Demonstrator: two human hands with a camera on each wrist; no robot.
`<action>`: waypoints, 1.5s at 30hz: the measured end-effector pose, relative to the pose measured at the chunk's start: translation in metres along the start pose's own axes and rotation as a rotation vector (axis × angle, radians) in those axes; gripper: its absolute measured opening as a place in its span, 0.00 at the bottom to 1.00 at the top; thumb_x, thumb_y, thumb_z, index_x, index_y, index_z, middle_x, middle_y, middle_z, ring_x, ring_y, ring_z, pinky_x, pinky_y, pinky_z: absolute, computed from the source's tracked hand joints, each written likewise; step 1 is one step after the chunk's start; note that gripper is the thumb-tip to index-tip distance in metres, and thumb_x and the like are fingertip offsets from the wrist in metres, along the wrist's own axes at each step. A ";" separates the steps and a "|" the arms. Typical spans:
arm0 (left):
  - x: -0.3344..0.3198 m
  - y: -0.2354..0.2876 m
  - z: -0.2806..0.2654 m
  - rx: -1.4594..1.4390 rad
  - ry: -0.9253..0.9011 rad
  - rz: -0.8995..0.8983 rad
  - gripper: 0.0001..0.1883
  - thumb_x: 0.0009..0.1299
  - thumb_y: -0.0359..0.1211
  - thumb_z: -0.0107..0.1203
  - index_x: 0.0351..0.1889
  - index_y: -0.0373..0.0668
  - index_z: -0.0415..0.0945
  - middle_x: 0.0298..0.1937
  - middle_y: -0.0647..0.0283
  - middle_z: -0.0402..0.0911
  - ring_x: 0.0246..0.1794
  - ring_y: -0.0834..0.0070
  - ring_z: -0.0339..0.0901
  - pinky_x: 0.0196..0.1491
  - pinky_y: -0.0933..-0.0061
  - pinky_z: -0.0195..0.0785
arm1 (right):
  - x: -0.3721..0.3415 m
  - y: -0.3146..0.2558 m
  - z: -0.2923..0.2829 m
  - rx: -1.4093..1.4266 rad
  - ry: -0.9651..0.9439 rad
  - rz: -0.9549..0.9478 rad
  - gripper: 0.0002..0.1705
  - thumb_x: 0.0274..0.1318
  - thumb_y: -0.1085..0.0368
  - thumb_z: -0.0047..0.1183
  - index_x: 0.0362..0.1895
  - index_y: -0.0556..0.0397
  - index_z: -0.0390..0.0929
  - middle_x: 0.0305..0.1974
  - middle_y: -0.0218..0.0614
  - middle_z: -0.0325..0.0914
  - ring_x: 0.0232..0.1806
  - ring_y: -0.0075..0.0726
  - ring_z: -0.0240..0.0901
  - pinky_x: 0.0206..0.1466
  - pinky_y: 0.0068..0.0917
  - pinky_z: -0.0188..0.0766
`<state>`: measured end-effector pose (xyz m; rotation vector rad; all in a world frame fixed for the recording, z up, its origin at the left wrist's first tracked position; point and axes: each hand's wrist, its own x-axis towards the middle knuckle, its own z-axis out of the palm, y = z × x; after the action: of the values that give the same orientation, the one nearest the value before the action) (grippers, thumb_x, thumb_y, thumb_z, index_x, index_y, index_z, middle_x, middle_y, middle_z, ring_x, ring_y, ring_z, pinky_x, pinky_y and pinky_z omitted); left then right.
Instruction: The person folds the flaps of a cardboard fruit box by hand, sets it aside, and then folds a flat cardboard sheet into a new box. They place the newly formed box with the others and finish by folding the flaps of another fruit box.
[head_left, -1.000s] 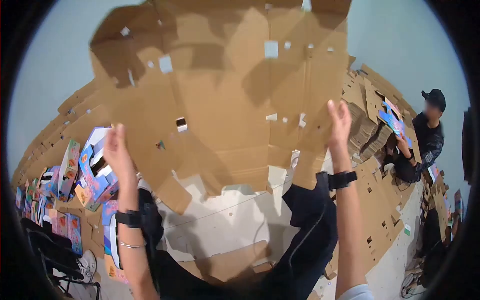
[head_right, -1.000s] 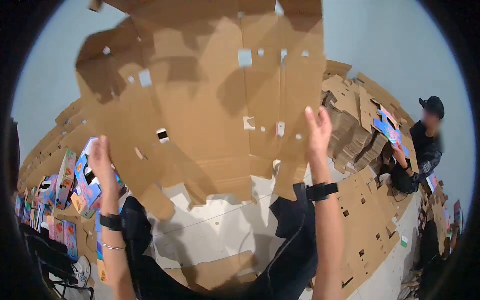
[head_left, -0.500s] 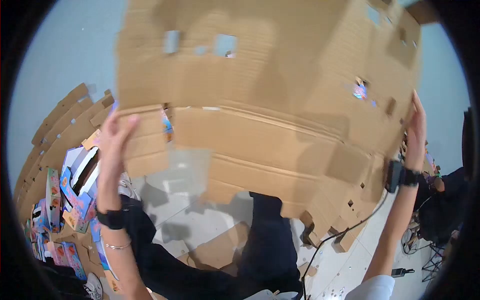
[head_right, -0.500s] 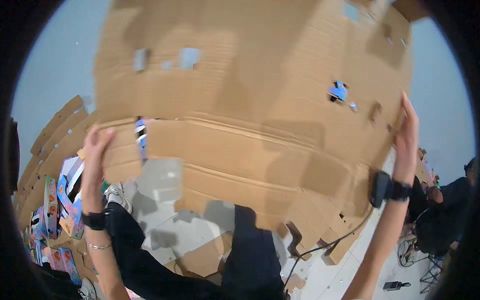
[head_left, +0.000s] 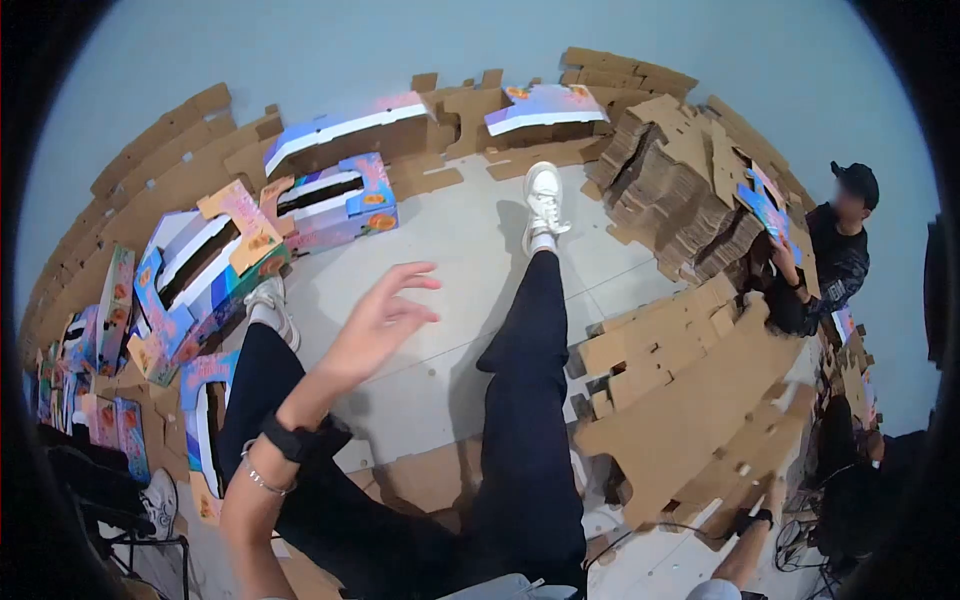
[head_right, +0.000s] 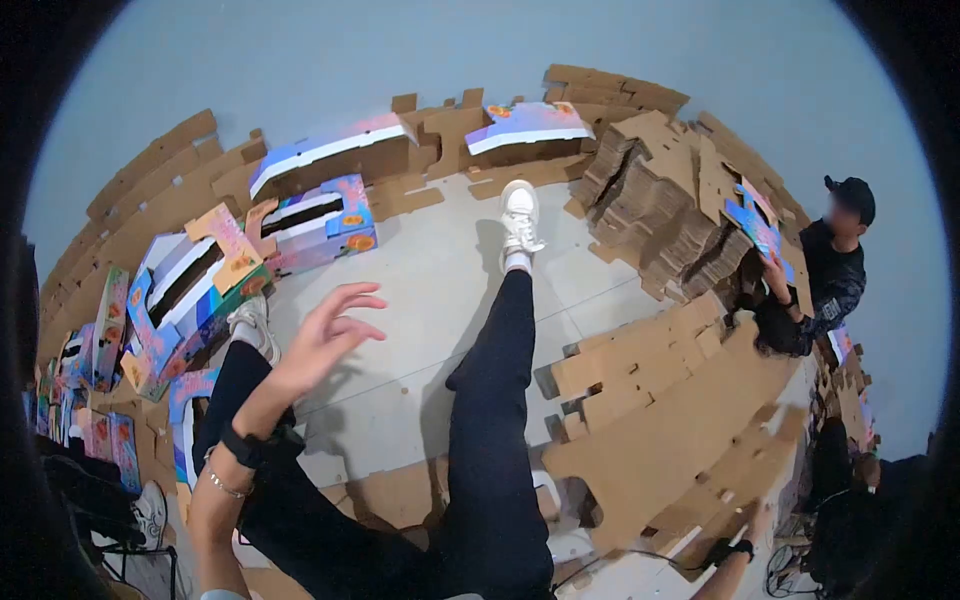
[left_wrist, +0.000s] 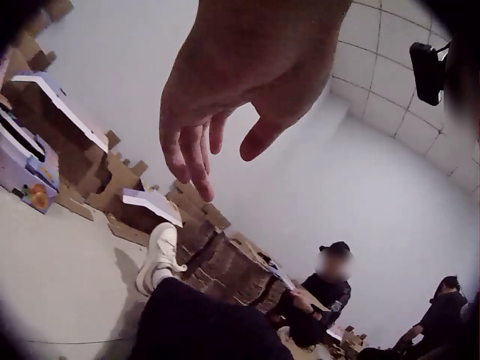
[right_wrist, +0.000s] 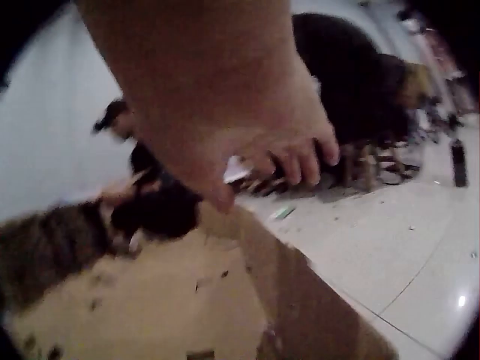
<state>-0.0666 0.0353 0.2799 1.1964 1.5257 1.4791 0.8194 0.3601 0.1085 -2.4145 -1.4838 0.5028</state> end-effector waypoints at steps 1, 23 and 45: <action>-0.014 -0.005 -0.008 -0.005 0.000 -0.015 0.26 0.69 0.25 0.48 0.66 0.41 0.58 0.60 0.58 0.68 0.48 0.74 0.77 0.52 0.75 0.66 | 0.011 0.021 -0.011 -0.014 -0.006 0.003 0.37 0.55 0.45 0.54 0.59 0.61 0.67 0.54 0.47 0.72 0.58 0.48 0.68 0.60 0.34 0.64; -0.083 -0.041 -0.023 -0.160 0.211 -0.267 0.09 0.70 0.25 0.47 0.46 0.35 0.73 0.44 0.61 0.78 0.43 0.76 0.75 0.49 0.73 0.67 | -0.184 -0.358 0.307 -0.214 -0.194 -0.724 0.53 0.52 0.39 0.55 0.69 0.63 0.49 0.70 0.56 0.45 0.71 0.58 0.45 0.70 0.42 0.50; -0.074 -0.038 -0.016 0.240 -0.039 -0.632 0.12 0.71 0.32 0.50 0.49 0.36 0.73 0.44 0.56 0.80 0.44 0.69 0.78 0.46 0.68 0.70 | 0.023 -0.369 0.341 -0.160 -0.258 -1.020 0.25 0.49 0.52 0.58 0.48 0.54 0.73 0.47 0.45 0.76 0.47 0.47 0.74 0.48 0.40 0.70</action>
<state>-0.0618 -0.0361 0.2355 0.7483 1.8656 0.8680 0.3880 0.5587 -0.0580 -1.3737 -2.6288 0.4466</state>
